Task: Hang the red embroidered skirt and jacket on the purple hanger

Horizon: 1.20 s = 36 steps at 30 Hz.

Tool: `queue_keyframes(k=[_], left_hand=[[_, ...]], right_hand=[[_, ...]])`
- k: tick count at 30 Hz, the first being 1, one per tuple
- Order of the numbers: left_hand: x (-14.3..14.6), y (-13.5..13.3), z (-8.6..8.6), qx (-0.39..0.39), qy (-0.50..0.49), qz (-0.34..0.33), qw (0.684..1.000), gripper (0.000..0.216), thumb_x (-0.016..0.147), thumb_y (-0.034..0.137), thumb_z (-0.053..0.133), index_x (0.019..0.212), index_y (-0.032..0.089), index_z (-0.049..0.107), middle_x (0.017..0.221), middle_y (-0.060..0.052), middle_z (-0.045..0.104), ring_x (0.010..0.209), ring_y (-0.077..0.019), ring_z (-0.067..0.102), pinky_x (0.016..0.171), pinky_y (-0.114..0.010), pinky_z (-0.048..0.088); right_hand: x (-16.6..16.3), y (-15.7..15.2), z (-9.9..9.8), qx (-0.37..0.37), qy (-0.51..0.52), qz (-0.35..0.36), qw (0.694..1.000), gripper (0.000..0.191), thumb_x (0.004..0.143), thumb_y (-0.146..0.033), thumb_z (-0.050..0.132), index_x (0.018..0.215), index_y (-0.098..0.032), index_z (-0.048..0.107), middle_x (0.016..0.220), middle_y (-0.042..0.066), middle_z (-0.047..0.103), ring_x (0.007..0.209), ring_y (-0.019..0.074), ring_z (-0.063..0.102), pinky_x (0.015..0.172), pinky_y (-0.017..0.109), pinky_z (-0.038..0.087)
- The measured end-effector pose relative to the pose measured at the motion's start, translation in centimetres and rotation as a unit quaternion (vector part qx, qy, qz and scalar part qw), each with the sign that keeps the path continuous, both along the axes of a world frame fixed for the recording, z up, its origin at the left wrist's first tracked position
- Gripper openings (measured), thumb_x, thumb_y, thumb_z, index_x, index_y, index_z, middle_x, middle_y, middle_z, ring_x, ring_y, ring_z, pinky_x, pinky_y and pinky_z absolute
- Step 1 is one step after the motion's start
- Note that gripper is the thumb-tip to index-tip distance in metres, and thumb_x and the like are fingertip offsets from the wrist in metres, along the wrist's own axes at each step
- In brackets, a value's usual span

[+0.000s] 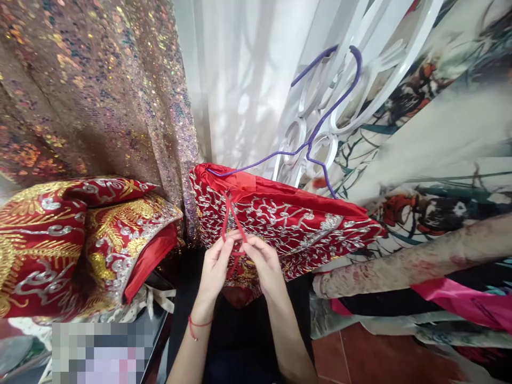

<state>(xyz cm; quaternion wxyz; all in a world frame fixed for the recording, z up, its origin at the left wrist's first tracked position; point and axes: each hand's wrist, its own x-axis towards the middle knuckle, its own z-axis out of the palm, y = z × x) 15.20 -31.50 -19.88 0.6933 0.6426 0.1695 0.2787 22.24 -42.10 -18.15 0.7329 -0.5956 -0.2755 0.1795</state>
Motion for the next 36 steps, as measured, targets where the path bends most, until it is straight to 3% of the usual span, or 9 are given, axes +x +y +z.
queue_keyframes(k=[2,5,7,9,12,16,19,23,36], left_hand=[[0.2,1.5,-0.7,-0.003,0.000,0.059,0.998,0.039,0.098,0.052,0.050,0.097,0.020,0.072,0.083,-0.004,0.071,0.083,-0.0175,0.069,0.090,-0.032,0.055],[0.5,4.1,-1.8,0.046,0.016,0.194,0.980,0.037,0.099,0.051,0.046,0.097,0.020,0.066,0.068,0.001,0.056,0.062,-0.0124,0.057,0.066,-0.025,0.051],[0.6,5.3,-1.7,0.148,0.033,0.258,0.954,0.029,0.097,0.043,0.050,0.110,0.020,0.063,0.083,-0.002,0.062,0.074,-0.0139,0.060,0.074,-0.027,0.052],[0.6,5.9,-0.2,0.271,0.039,0.285,0.919,0.041,0.091,0.033,0.058,0.130,0.020,0.054,0.110,-0.010,0.064,0.097,-0.0193,0.063,0.091,-0.034,0.052],[1.2,5.9,3.8,0.451,0.018,0.286,0.845,0.064,0.084,0.024,0.064,0.145,0.019,0.043,0.139,-0.019,0.052,0.131,-0.0303,0.051,0.112,-0.049,0.041],[3.0,6.6,8.3,0.587,0.011,0.208,0.783,0.037,0.087,0.017,0.059,0.124,0.025,0.062,0.159,-0.015,0.038,0.152,-0.0340,0.030,0.119,-0.055,0.029],[3.8,7.8,9.2,0.613,0.002,0.162,0.773,0.019,0.091,0.014,0.055,0.105,0.023,0.066,0.149,-0.012,0.054,0.151,-0.0305,0.036,0.115,-0.052,0.034],[3.0,8.5,9.3,0.645,-0.029,0.151,0.749,0.020,0.097,0.016,0.053,0.109,0.026,0.066,0.124,-0.004,0.073,0.132,-0.0239,0.058,0.107,-0.046,0.037],[0.7,7.0,9.6,0.648,-0.023,0.166,0.743,0.012,0.097,0.022,0.058,0.104,0.023,0.068,0.108,-0.005,0.074,0.111,-0.0225,0.062,0.099,-0.040,0.040]], right_hand=[[0.8,-0.8,0.0,0.038,-0.006,-0.055,0.998,0.031,0.093,-0.045,0.055,0.072,-0.022,0.051,0.084,0.004,0.069,0.085,0.0194,0.068,0.085,0.036,0.056],[2.3,-2.2,0.1,0.080,0.023,-0.072,0.994,0.038,0.097,-0.051,0.043,0.069,-0.025,0.037,0.051,-0.005,0.048,0.043,0.0128,0.049,0.048,0.026,0.046],[3.1,-2.5,0.2,0.033,0.054,-0.028,0.998,0.040,0.097,-0.056,0.040,0.071,-0.025,0.041,0.045,-0.008,0.041,0.031,0.0093,0.035,0.034,0.022,0.027],[3.5,-2.0,0.4,-0.070,0.059,0.042,0.995,0.040,0.097,-0.058,0.044,0.080,-0.023,0.050,0.052,-0.006,0.053,0.030,0.0084,0.043,0.032,0.020,0.023],[3.5,0.1,0.9,-0.178,-0.019,0.094,0.979,0.031,0.094,-0.051,0.054,0.088,-0.021,0.055,0.068,-0.002,0.065,0.043,0.0114,0.062,0.039,0.018,0.040],[3.3,3.4,2.3,-0.149,-0.139,-0.011,0.979,0.016,0.090,-0.037,0.057,0.095,-0.021,0.059,0.077,0.001,0.068,0.059,0.0131,0.067,0.054,0.023,0.054],[3.3,4.8,3.3,-0.131,-0.166,-0.085,0.974,0.023,0.087,-0.037,0.063,0.102,-0.021,0.060,0.082,0.003,0.071,0.061,0.0139,0.067,0.056,0.024,0.056],[2.7,5.5,4.0,-0.087,-0.167,-0.134,0.973,0.019,0.090,-0.039,0.060,0.091,-0.020,0.059,0.084,0.006,0.073,0.064,0.0155,0.069,0.057,0.025,0.056],[0.2,7.6,4.8,-0.095,-0.152,-0.235,0.955,0.015,0.087,-0.033,0.056,0.080,-0.021,0.059,0.061,0.000,0.067,0.053,0.0162,0.062,0.062,0.028,0.052]])
